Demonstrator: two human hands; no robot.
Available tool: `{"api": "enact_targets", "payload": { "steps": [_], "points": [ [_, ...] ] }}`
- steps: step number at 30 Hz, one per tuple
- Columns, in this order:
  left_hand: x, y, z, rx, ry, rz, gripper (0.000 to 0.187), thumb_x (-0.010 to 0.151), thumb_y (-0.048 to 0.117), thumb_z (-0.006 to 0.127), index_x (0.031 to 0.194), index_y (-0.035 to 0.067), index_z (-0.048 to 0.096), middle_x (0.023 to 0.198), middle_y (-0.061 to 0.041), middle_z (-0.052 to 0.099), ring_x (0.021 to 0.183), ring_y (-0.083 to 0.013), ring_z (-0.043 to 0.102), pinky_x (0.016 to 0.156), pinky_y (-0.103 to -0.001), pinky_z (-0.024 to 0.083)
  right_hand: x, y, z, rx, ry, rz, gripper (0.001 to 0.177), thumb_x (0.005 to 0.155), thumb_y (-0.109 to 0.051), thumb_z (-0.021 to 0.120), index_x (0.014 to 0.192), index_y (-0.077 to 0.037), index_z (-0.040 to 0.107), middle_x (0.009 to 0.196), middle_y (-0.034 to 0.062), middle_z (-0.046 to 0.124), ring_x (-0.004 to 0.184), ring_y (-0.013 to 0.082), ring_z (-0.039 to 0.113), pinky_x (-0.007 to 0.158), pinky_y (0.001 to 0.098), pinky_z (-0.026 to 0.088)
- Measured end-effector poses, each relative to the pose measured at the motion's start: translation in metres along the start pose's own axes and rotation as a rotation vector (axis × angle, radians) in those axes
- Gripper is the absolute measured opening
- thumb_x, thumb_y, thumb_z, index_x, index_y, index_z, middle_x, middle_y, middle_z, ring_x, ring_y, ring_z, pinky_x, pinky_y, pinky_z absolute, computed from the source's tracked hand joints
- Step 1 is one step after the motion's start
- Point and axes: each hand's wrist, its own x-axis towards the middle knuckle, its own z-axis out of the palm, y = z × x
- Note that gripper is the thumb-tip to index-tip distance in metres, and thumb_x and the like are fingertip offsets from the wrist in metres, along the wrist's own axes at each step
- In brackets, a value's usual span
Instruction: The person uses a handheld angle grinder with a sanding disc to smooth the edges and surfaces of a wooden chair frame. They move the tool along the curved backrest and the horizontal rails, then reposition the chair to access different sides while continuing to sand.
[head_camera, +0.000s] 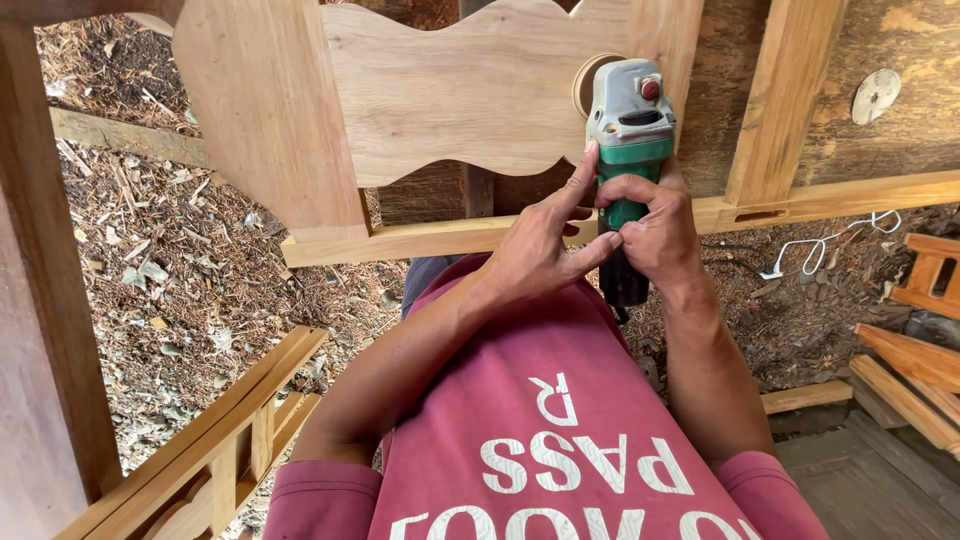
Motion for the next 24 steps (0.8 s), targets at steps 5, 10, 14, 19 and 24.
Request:
{"api": "enact_targets", "payload": {
  "steps": [5, 10, 14, 19, 24],
  "points": [
    [-0.007, -0.001, -0.011, -0.016, 0.019, 0.006, 0.094, 0.091, 0.034, 0.072, 0.164, 0.018, 0.015, 0.136, -0.025, 0.063, 0.113, -0.0437, 0.070, 0.092, -0.047, 0.064, 0.006, -0.014, 0.009, -0.008, -0.021, 0.009, 0.054, 0.059, 0.020, 0.056, 0.090, -0.019, 0.076, 0.118, 0.0204, 0.051, 0.108, 0.0401, 0.060, 0.098, 0.0435, 0.047],
    [-0.013, -0.008, -0.020, -0.025, 0.045, 0.001, 0.094, 0.090, 0.033, 0.073, 0.164, 0.019, 0.016, 0.137, -0.024, 0.063, 0.113, -0.0419, 0.071, 0.092, -0.046, 0.064, 0.009, -0.022, 0.021, -0.002, -0.034, 0.006, 0.055, 0.057, 0.021, 0.056, 0.090, -0.019, 0.076, 0.117, 0.0198, 0.050, 0.108, 0.0403, 0.060, 0.098, 0.0432, 0.047],
    [-0.018, -0.013, -0.028, -0.031, 0.060, -0.002, 0.094, 0.090, 0.033, 0.073, 0.164, 0.018, 0.017, 0.135, -0.024, 0.064, 0.113, -0.0424, 0.071, 0.092, -0.046, 0.063, 0.012, -0.026, 0.029, -0.006, -0.049, 0.008, 0.055, 0.058, 0.021, 0.057, 0.091, -0.019, 0.076, 0.119, 0.0201, 0.050, 0.109, 0.0402, 0.060, 0.098, 0.0427, 0.047],
    [-0.025, -0.015, -0.038, -0.033, 0.070, 0.000, 0.094, 0.090, 0.033, 0.073, 0.164, 0.019, 0.017, 0.136, -0.025, 0.063, 0.112, -0.0433, 0.071, 0.091, -0.047, 0.064, 0.015, -0.032, 0.041, -0.012, -0.057, 0.007, 0.055, 0.057, 0.019, 0.057, 0.091, -0.021, 0.076, 0.120, 0.0193, 0.050, 0.109, 0.0404, 0.059, 0.099, 0.0423, 0.046],
    [-0.031, -0.016, -0.048, -0.032, 0.081, -0.002, 0.094, 0.090, 0.032, 0.072, 0.164, 0.018, 0.016, 0.137, -0.026, 0.063, 0.112, -0.0436, 0.071, 0.091, -0.047, 0.064, 0.016, -0.032, 0.050, -0.033, -0.072, -0.001, 0.054, 0.059, 0.019, 0.059, 0.091, -0.021, 0.077, 0.117, 0.0202, 0.050, 0.107, 0.0430, 0.059, 0.097, 0.0432, 0.047]
  ]
}}
